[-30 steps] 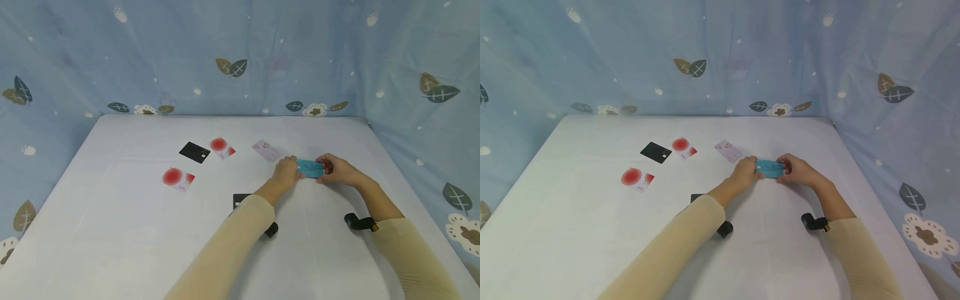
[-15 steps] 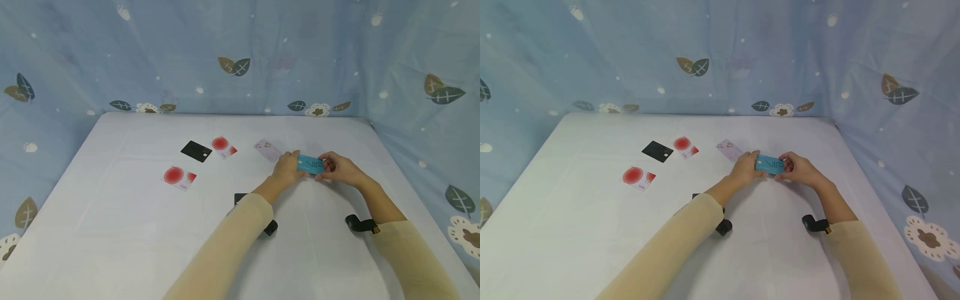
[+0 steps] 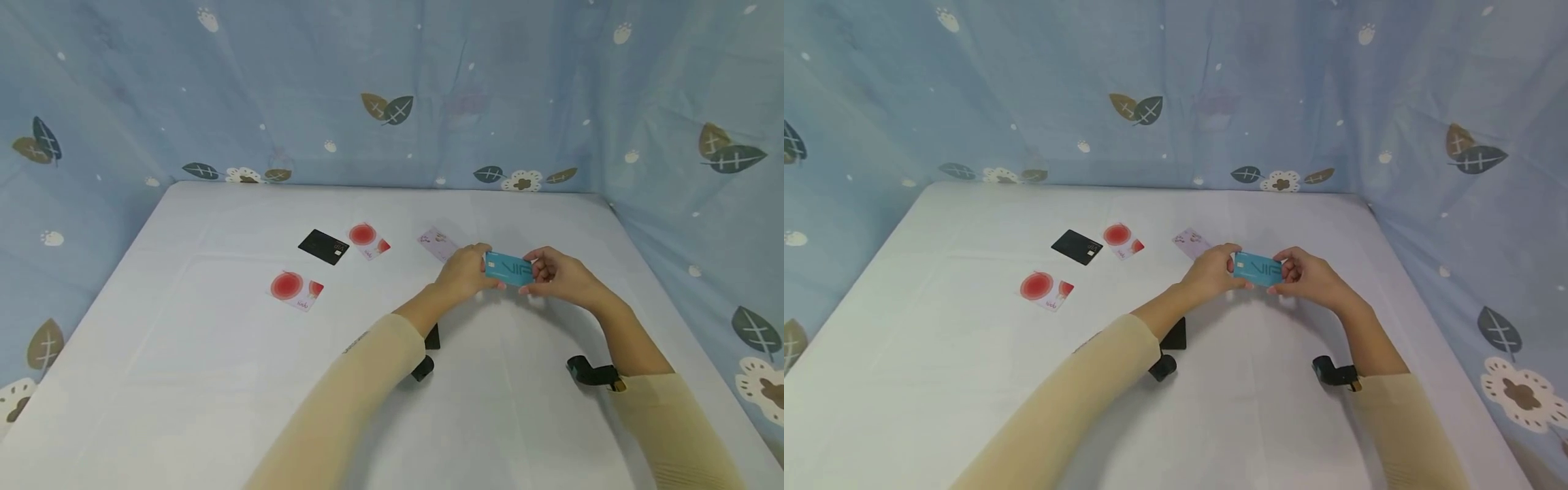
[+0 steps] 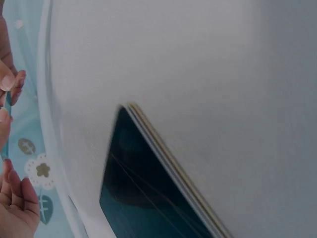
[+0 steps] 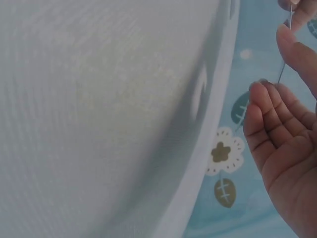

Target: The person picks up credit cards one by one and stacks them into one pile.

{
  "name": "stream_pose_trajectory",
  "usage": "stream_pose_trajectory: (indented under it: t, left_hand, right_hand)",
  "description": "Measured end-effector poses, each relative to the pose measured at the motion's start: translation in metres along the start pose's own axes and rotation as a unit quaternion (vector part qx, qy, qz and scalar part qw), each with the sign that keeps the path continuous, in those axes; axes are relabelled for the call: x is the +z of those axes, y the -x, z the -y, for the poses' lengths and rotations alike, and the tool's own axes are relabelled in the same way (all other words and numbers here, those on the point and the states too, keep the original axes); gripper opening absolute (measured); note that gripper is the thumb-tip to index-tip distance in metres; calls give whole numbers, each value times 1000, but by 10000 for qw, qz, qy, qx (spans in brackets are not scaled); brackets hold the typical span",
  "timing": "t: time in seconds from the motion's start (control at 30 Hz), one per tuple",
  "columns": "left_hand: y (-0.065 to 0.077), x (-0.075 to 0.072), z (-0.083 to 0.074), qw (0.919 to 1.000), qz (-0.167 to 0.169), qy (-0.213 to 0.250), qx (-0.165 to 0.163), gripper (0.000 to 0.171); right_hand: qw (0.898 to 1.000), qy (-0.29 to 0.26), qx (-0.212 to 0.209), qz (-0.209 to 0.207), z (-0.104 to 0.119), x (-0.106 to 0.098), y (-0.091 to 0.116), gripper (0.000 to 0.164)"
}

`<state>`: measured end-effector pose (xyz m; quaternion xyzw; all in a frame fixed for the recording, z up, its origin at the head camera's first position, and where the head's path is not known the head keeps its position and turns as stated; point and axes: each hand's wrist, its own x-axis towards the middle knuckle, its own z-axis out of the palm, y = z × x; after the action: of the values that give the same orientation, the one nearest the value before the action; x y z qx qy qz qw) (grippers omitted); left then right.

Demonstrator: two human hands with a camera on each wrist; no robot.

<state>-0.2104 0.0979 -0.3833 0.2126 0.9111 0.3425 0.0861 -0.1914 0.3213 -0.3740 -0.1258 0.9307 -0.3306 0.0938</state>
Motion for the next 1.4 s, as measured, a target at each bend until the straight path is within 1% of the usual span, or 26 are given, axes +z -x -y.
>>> stream_pose_trajectory:
  t: [0.07, 0.2, 0.3, 0.43, 0.53, 0.67, 0.77, 0.87, 0.97, 1.13, 1.23, 1.4]
  left_hand:
    - [1, -2, 1, 9999, 36, 110, 24, 71]
    - [6, -5, 0, 9981, 132, 593, -40, 72]
    - [10, -11, -3, 9963, 200, 840, 41, 74]
    - [16, -25, -6, 9967, 329, 698, 260, 74]
    - [19, -35, -6, 9965, 456, 600, 358, 74]
    - [24, -44, -3, 9946, 634, 670, 466, 74]
    - [27, -48, -1, 9928, 714, 792, 540, 73]
    - [31, -50, 1, 9912, 690, 986, 556, 71]
    - [36, -51, 5, 9892, 588, 1225, 547, 70]
    - [45, -54, 12, 9872, 465, 1437, 507, 69]
    - [50, -56, 15, 9867, 461, 1482, 474, 68]
    - [56, -59, 19, 9880, 428, 1404, 475, 68]
  right_hand:
    - [10000, -5, 3, -7, 2, 1, 2, 60]
    - [10000, 65, -45, -19, 8, 1, 7, 60]
    - [9996, 192, -138, -132, 14, 0, 13, 59]
    - [9986, 327, -252, -332, 25, -2, 21, 58]
    - [9975, 394, -392, -426, 33, -3, 25, 56]
    - [9960, 428, -614, -498, 41, -2, 27, 54]
    - [9953, 381, -717, -521, 45, -1, 28, 53]
    - [9947, 352, -826, -510, 48, -1, 29, 52]
    - [9934, 354, -977, -494, 51, 0, 29, 52]
    - [9922, 249, -1151, -411, 56, 2, 27, 51]
    - [9920, 132, -1207, -334, 58, 3, 25, 51]
    - [9907, -3, -1342, -232, 60, 8, 22, 50]
